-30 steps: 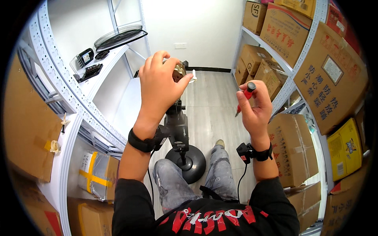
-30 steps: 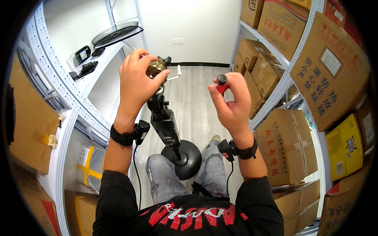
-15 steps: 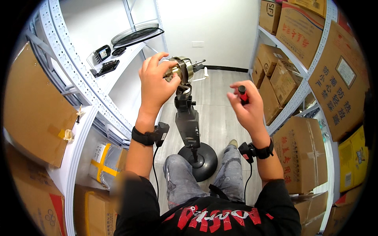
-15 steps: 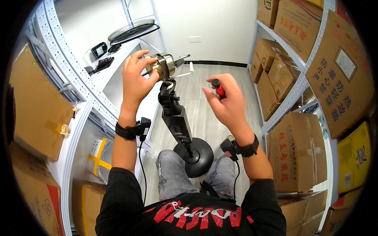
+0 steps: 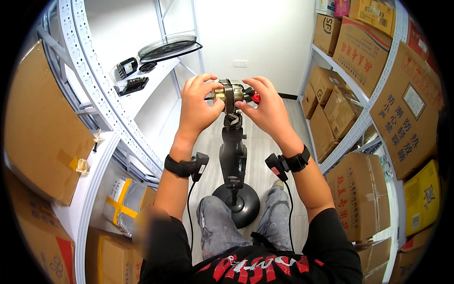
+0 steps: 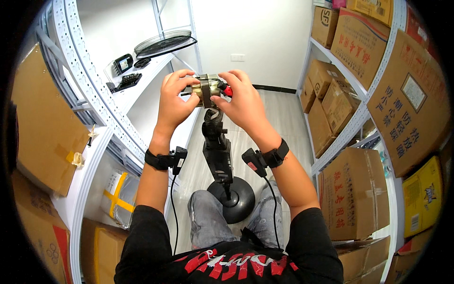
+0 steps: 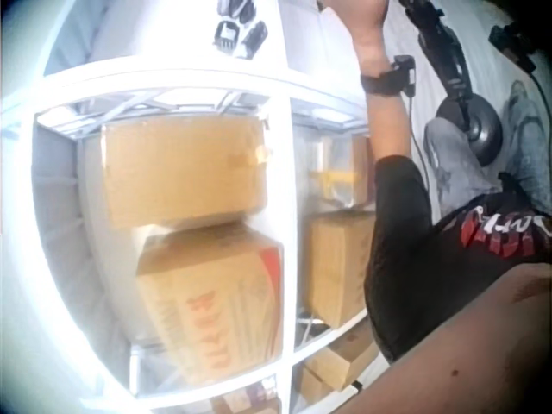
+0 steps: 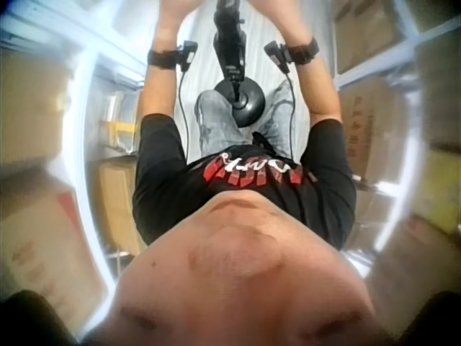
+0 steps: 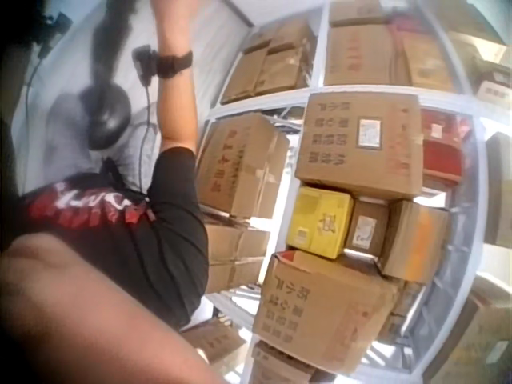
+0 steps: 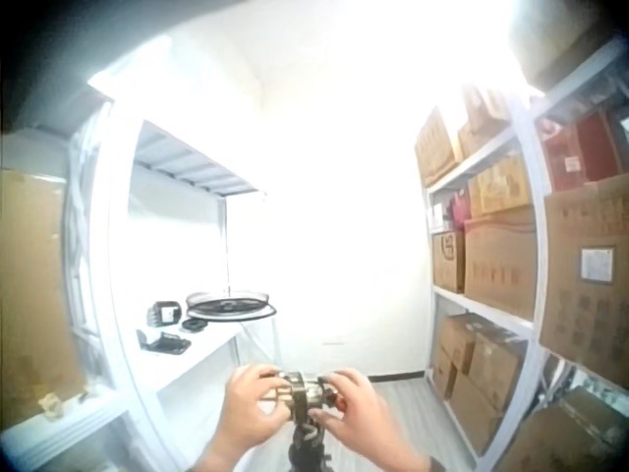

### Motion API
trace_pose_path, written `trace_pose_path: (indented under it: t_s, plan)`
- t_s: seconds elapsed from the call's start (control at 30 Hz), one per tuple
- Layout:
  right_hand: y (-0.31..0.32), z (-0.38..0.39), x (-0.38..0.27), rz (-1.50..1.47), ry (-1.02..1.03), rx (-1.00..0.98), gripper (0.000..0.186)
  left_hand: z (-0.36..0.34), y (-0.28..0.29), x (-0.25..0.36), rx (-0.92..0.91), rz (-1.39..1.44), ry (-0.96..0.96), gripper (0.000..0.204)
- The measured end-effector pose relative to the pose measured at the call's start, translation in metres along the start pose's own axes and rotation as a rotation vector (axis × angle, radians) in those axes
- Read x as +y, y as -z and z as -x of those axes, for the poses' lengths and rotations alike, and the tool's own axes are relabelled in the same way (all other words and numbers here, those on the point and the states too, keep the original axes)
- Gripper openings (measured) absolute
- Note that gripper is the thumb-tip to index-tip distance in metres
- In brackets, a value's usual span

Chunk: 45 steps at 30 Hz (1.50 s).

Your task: The person uses a screwdriver to adjust a mechanical component clamped in a vise. They repeatedly tighten and loosen screws while rotating the object to access different sides.

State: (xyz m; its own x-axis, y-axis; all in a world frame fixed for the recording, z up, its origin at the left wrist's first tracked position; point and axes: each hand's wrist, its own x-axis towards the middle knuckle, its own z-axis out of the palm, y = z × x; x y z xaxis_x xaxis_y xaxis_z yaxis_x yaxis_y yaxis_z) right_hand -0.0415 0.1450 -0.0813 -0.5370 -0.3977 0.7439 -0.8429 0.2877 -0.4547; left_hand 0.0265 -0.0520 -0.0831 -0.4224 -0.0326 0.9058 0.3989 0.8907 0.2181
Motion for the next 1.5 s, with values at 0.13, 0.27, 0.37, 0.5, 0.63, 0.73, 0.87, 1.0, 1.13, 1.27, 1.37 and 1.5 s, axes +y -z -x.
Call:
trace_pose_path:
  t_s: [0.13,0.27,0.37,0.5,0.63,0.73,0.87,1.0,1.13,1.27,1.37,1.5]
  plan:
    - [0.001,-0.016,0.000,0.041,0.134,-0.056,0.055,-0.003,-0.002,-0.002,0.025,-0.009,-0.008,0.015]
    - [0.000,-0.023,-0.005,0.067,0.105,-0.135,0.047,-0.004,0.000,0.004,0.031,-0.046,-0.045,0.012]
    - [-0.004,-0.021,-0.002,0.077,0.125,-0.117,0.042,-0.005,0.000,0.006,0.027,-0.060,-0.057,0.011]
    - [-0.005,-0.019,-0.001,0.074,0.143,-0.101,0.042,-0.006,-0.004,0.004,0.036,-0.103,-0.076,0.009]
    - [-0.005,-0.021,-0.001,0.078,0.142,-0.116,0.042,-0.009,-0.004,0.005,0.044,-0.122,-0.101,0.006]
    - [-0.004,-0.020,-0.001,0.085,0.145,-0.111,0.041,-0.012,-0.006,0.003,0.020,-0.126,-0.128,0.007]
    - [-0.004,-0.021,-0.003,0.095,0.158,-0.112,0.039,-0.013,-0.003,0.002,-0.002,-0.165,-0.187,0.008]
    - [-0.002,-0.022,-0.007,0.060,0.061,-0.177,0.039,-0.012,-0.003,0.003,0.026,-0.219,-0.210,0.008]
    - [-0.001,-0.022,-0.005,0.071,0.050,-0.187,0.039,-0.009,-0.003,0.005,0.034,-0.189,-0.170,0.008]
    - [-0.001,-0.022,-0.005,0.077,0.059,-0.199,0.039,-0.007,-0.005,0.000,0.042,-0.142,-0.115,0.006]
    - [0.000,-0.021,-0.009,0.062,0.060,-0.190,0.038,-0.008,0.001,-0.004,0.035,-0.089,-0.087,0.006]
    - [-0.002,-0.018,-0.002,0.058,0.108,-0.132,0.036,-0.009,0.007,0.001,-0.010,-0.009,-0.092,0.008]
